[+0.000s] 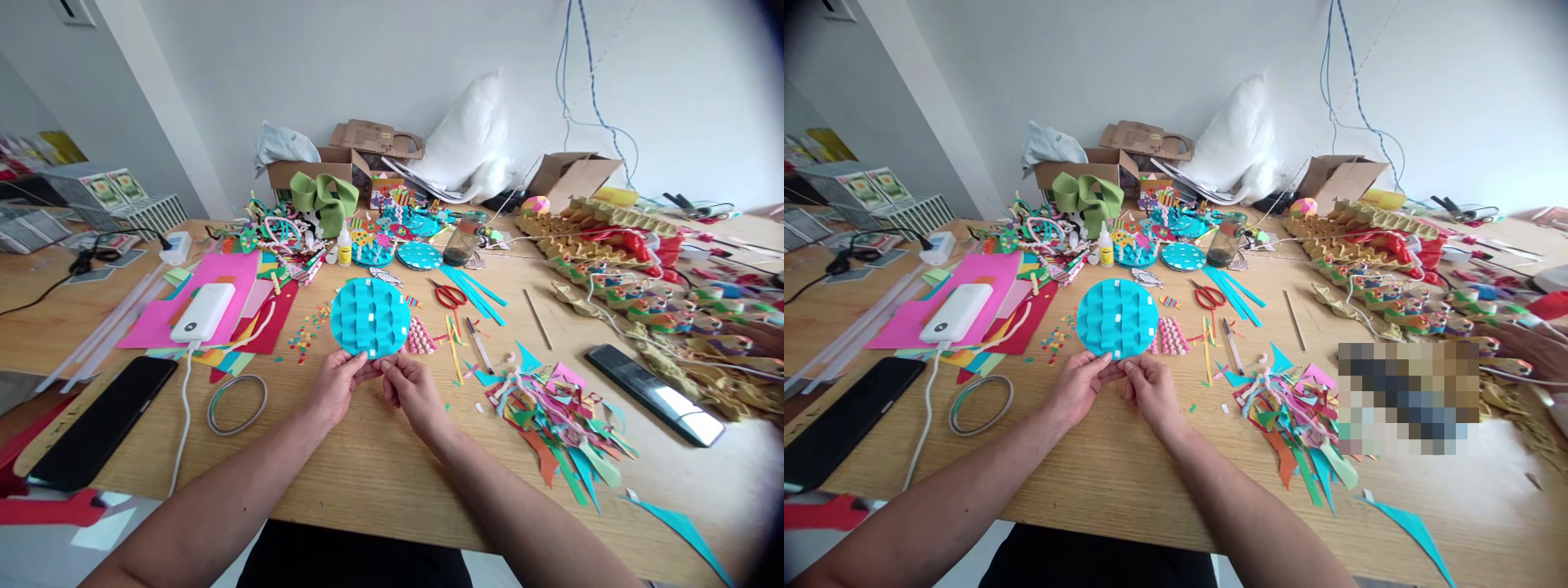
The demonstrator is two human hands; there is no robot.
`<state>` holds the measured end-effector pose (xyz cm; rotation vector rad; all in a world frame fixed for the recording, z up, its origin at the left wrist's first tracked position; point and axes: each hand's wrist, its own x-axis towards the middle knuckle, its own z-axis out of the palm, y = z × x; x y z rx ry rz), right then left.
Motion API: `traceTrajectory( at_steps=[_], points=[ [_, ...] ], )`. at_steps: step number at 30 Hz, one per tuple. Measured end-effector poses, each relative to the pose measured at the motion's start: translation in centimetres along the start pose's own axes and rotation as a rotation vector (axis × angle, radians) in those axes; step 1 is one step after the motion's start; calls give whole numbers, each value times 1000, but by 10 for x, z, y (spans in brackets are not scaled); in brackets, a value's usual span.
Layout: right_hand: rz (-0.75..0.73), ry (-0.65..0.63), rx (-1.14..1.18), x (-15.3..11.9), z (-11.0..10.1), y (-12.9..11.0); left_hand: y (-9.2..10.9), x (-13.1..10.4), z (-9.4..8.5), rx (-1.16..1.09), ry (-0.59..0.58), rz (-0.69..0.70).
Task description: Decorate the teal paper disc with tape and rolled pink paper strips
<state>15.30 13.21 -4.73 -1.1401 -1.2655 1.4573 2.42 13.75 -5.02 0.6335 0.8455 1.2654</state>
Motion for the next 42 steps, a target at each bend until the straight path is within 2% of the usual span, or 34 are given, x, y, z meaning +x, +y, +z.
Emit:
traceTrajectory(
  at_steps=[13,26,29,32,36,39,42],
  points=[
    [-6,20,-35,0,0,-1,-1,-1,1,14,6,4],
    [-108,87,-185,0,-2,-1,-4,1,-3,30,21,1],
    [-206,138,-311,-3,-4,1,-4,1,-3,23,22,-2],
    [-364,185,-551,-4,-6,5,-4,1,-3,34,30,-2],
    [-510,186,-818,-6,-9,7,-5,0,-2,46,40,3],
    [-542,177,-798,-8,-10,7,-5,0,-1,51,25,4],
    [-653,169,-788,-9,-12,5,-4,-1,-1,54,8,1]
  ],
)
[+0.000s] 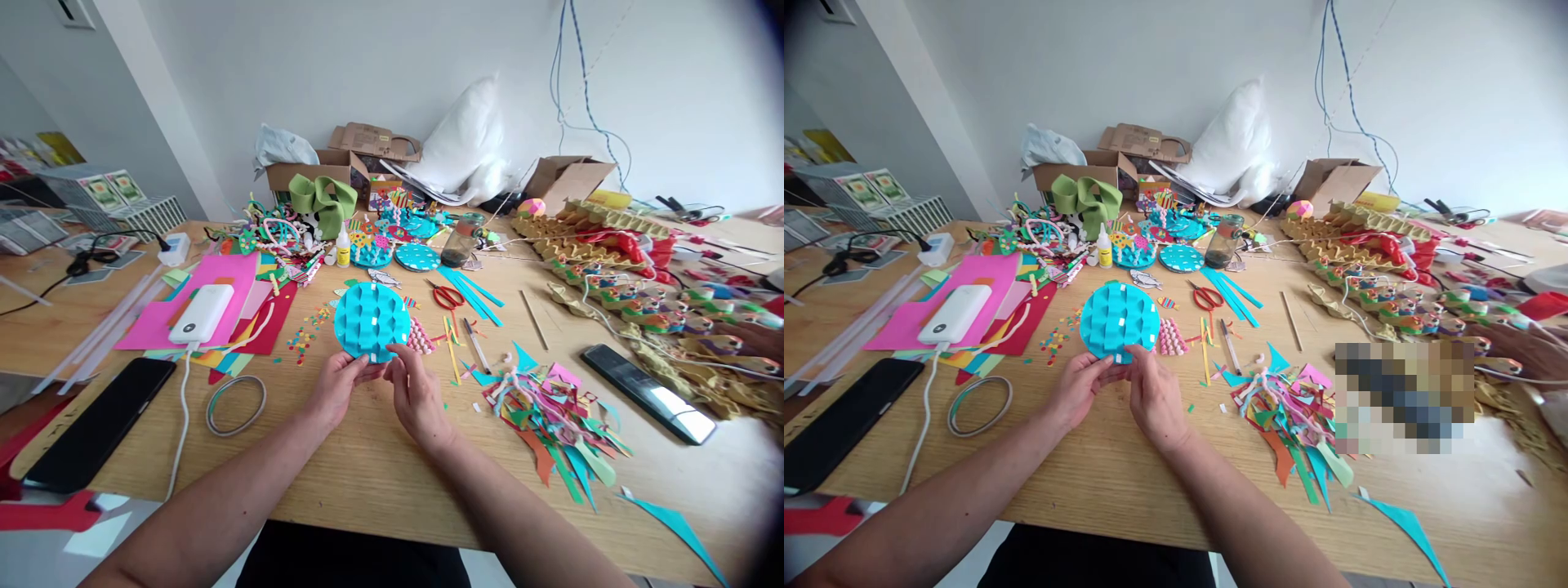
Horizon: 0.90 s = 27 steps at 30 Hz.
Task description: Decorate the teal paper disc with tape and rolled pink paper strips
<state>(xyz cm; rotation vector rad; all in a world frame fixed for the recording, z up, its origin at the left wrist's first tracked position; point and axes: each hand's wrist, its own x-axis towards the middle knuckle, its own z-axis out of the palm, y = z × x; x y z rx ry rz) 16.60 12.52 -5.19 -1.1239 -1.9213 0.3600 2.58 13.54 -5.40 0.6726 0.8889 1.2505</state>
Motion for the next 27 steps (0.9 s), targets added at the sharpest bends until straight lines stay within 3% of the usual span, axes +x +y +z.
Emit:
traceTrajectory(
  at_steps=[4,8,20,27],
  points=[
    [-169,-19,-129,3,-2,0,1,-1,0,-12,11,1],
    [-241,-59,-184,6,-1,0,1,-2,1,-1,17,4],
    [-307,-23,-355,7,3,2,-1,-2,3,-6,-5,16],
    [-253,38,-337,6,4,4,-1,-3,2,25,-7,-14]
  ],
)
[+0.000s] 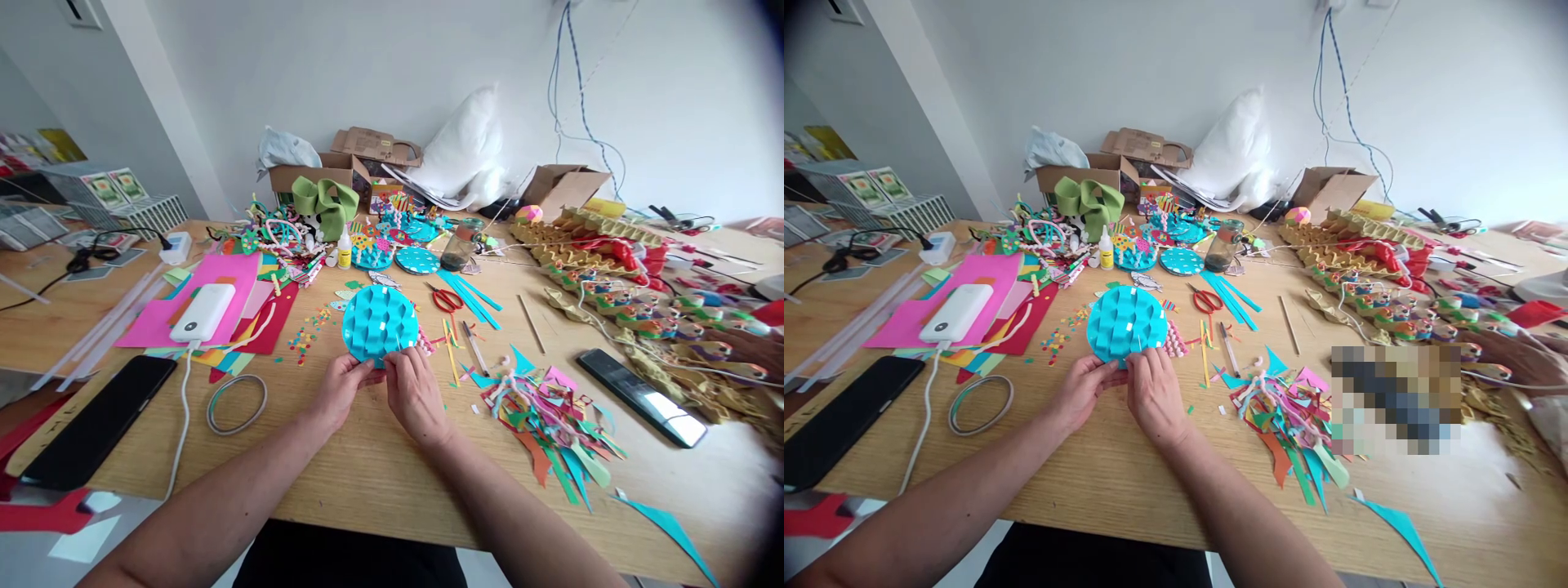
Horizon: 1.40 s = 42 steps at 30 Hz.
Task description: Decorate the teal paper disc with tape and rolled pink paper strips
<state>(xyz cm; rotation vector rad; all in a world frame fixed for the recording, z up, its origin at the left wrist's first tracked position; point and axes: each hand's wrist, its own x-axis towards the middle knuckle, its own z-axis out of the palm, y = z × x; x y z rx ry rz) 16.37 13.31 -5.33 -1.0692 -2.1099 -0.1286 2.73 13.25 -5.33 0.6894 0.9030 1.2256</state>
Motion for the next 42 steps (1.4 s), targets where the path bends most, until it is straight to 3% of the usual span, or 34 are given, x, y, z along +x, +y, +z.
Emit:
traceTrajectory(
  at_steps=[3,5,12,16,26,38,42],
  points=[
    [74,53,78,7,-11,3,1,2,-1,-7,-10,1],
    [128,13,89,13,-26,10,2,3,-2,-9,-6,11],
    [472,-537,-204,13,-100,52,7,6,-6,-2,18,17],
    [598,-710,-358,-1,-125,70,7,6,-6,-6,22,16],
    [748,-705,-362,-10,-142,80,9,6,-6,-2,12,7],
    [748,-667,-365,-15,-146,89,12,6,-5,-3,9,5],
    [689,-713,-385,-13,-150,88,13,5,-5,-1,11,3]
  ],
)
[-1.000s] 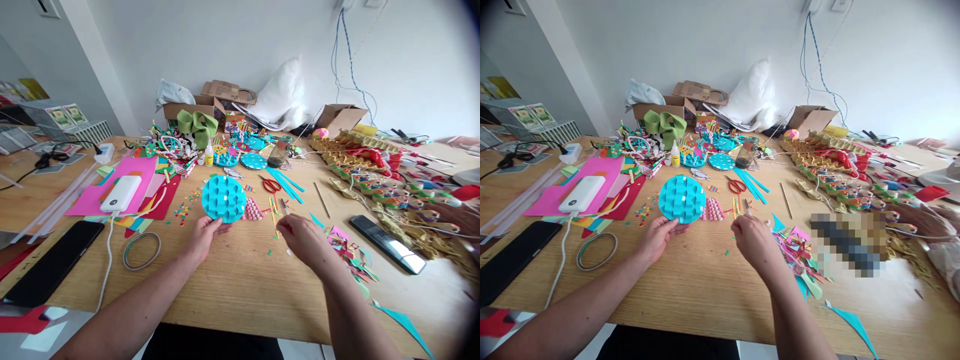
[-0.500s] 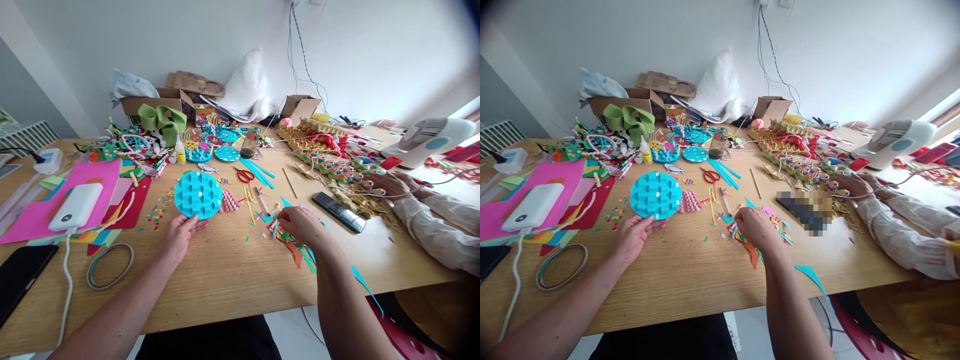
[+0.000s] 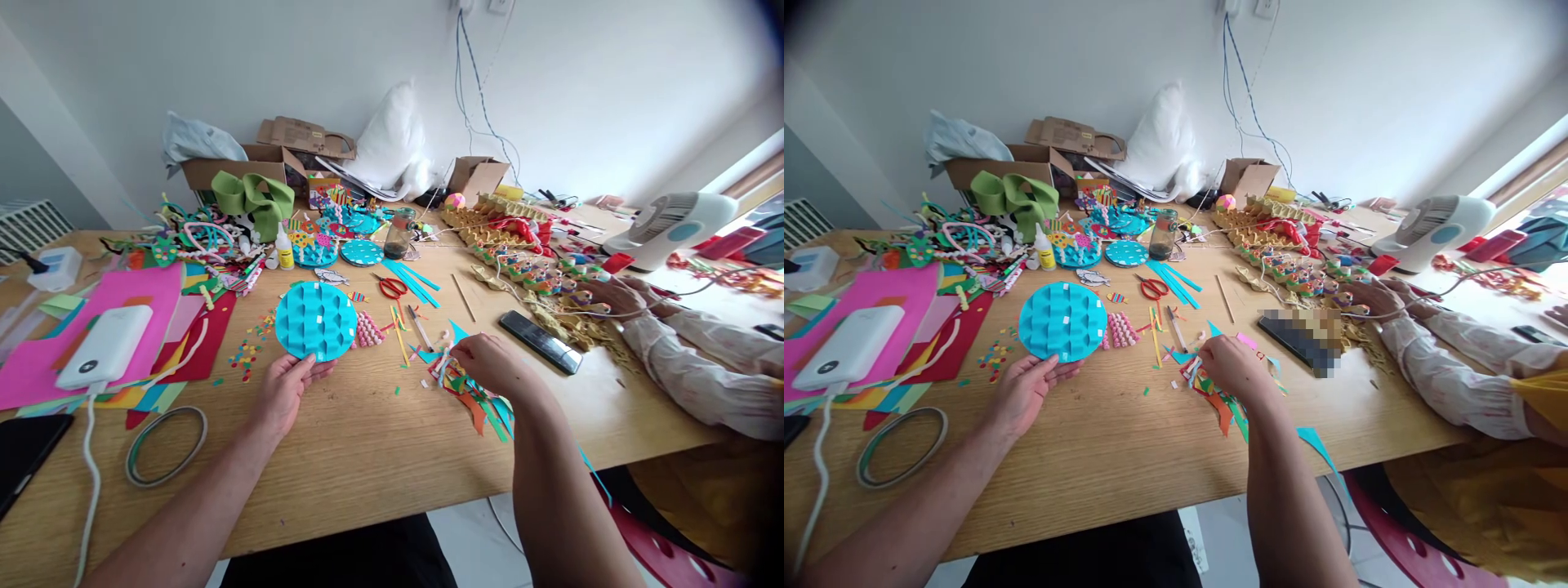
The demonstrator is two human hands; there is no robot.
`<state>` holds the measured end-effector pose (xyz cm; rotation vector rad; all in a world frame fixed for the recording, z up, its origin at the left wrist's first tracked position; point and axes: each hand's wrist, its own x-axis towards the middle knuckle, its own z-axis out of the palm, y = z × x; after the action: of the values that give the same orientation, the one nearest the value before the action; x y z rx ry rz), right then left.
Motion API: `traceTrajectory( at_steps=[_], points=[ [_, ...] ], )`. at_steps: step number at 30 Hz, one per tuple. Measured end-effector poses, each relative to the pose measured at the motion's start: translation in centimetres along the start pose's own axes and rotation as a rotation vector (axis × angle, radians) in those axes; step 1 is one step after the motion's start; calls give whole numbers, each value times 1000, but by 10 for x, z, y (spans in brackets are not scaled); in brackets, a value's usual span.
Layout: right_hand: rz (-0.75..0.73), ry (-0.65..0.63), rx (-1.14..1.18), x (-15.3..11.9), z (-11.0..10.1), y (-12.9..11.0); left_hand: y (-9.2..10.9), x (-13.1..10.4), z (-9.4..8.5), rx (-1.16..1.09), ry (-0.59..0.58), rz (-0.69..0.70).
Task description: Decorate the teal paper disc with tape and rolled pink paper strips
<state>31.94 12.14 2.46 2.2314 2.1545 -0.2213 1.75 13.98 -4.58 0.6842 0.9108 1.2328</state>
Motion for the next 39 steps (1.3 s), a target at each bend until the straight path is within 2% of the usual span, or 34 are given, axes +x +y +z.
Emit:
traceTrajectory(
  at_steps=[7,13,18,20,23,26,29,33,39],
  points=[
    [11,5,3,-2,-4,1,0,0,0,-6,-14,-1],
    [72,7,159,-3,-3,4,0,0,0,0,-17,-5],
    [78,64,219,-2,-5,2,1,-1,2,3,-26,-6],
    [64,97,346,1,-4,-3,1,-2,2,0,-47,-23],
    [-1,134,695,13,1,-20,1,-4,3,-14,-94,-56],
    [-80,102,1036,27,14,-45,1,-4,3,-42,-142,-63],
    [-95,51,1248,39,28,-70,3,-5,2,-63,-178,-68],
    [-117,1,1474,46,44,-87,6,-7,4,-62,-206,-88],
    [-100,4,1595,45,55,-86,5,-9,5,-5,-240,-111]
  ],
)
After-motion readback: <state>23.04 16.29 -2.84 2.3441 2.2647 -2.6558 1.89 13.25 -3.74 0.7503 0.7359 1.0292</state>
